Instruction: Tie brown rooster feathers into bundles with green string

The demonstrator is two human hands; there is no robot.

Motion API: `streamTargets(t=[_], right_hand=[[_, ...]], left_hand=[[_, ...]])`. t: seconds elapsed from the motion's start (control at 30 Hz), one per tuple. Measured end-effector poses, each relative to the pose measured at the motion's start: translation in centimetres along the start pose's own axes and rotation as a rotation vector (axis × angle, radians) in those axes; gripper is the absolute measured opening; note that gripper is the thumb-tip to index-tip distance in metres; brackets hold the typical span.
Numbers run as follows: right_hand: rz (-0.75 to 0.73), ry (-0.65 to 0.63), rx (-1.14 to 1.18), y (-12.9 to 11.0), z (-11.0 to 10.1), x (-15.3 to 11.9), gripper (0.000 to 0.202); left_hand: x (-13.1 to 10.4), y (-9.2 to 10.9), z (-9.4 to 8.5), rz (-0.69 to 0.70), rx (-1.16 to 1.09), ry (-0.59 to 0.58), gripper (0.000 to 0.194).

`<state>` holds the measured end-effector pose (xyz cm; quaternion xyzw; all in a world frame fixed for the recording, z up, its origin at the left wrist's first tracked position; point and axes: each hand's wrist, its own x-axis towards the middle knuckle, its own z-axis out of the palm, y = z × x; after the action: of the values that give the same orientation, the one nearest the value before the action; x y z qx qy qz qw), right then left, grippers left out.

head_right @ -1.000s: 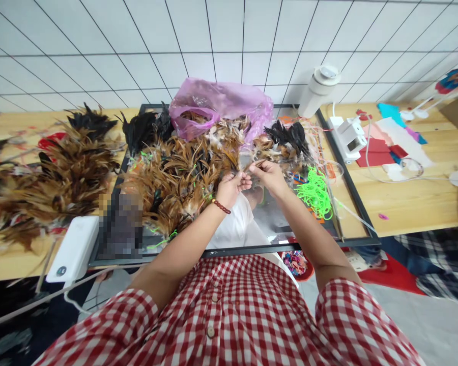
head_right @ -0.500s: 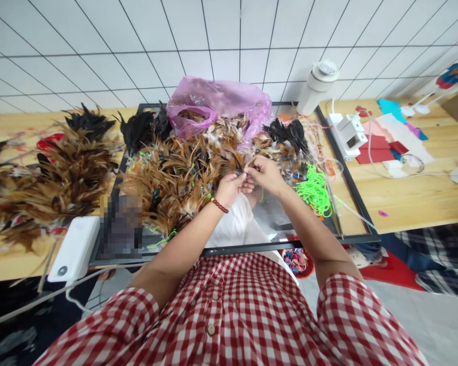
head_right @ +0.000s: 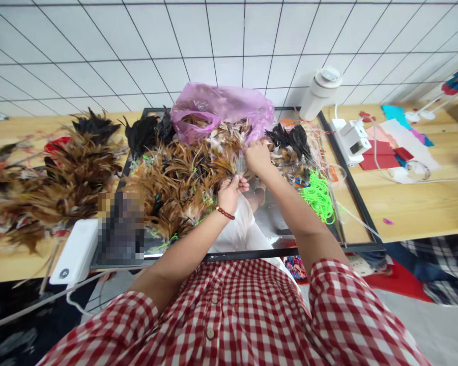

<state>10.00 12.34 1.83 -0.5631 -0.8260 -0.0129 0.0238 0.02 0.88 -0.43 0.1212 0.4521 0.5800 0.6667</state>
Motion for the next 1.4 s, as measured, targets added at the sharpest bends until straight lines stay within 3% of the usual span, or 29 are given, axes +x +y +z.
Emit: streamTargets(t=[0.07,0.17,0.27,0.37,0.5,0.8,0.97,1.03,1.13,1.33,1.4], right_hand=[[0.025,0.017,0.087,0.4,0.4,-0.3,0.035],[0.001,0.153,0.409,1.9,0.0,-2.0,0.027],[-0.249,0.206,0.634,3.2,-1.4,-4.7,0.021],[-0.455,0.186,0.533,3.4,-2.5,-6.7,0.027],[-0.557,0.180,0.378,2.8,-3.0,-7.5,0.035],[-0.537,0.191,0.245,1.9,-1.7,-7.6,0.031],[-0.234,0.345,0.254,3.4,-0.9,-7.0,0.036],[-0.205,0.258,0.193,4.0,-0.6,-6.8,0.035],[-0.324,0.090,0.117,4.1,0.0,-6.9,0.035],[-0.294,0.073,0.115,2.5,0.9,-5.8,0.040],[-0.356,0.054,0.142,2.0,1.4,-4.9,0.036]], left_hand=[[0.0,0.1,0.0,-0.007,-0.011,-0.004,0.038],[0.2,0.2,-0.1,-0.017,-0.007,-0.023,0.037],[0.3,0.2,-0.2,-0.023,0.013,-0.042,0.035],[0.3,0.0,-0.1,-0.036,0.059,-0.053,0.034],[0.1,-0.3,0.0,-0.074,0.140,-0.049,0.029],[0.0,-0.8,-0.1,-0.063,0.231,-0.089,0.030],[0.1,0.3,0.0,0.064,0.104,0.026,0.034],[0.3,1.0,0.0,0.126,0.036,0.070,0.033],[0.7,1.7,-0.2,0.168,-0.015,0.099,0.030],[1.6,1.7,-0.9,0.209,-0.029,0.092,0.028],[1.7,1.7,-1.0,0.210,-0.039,0.098,0.028]])
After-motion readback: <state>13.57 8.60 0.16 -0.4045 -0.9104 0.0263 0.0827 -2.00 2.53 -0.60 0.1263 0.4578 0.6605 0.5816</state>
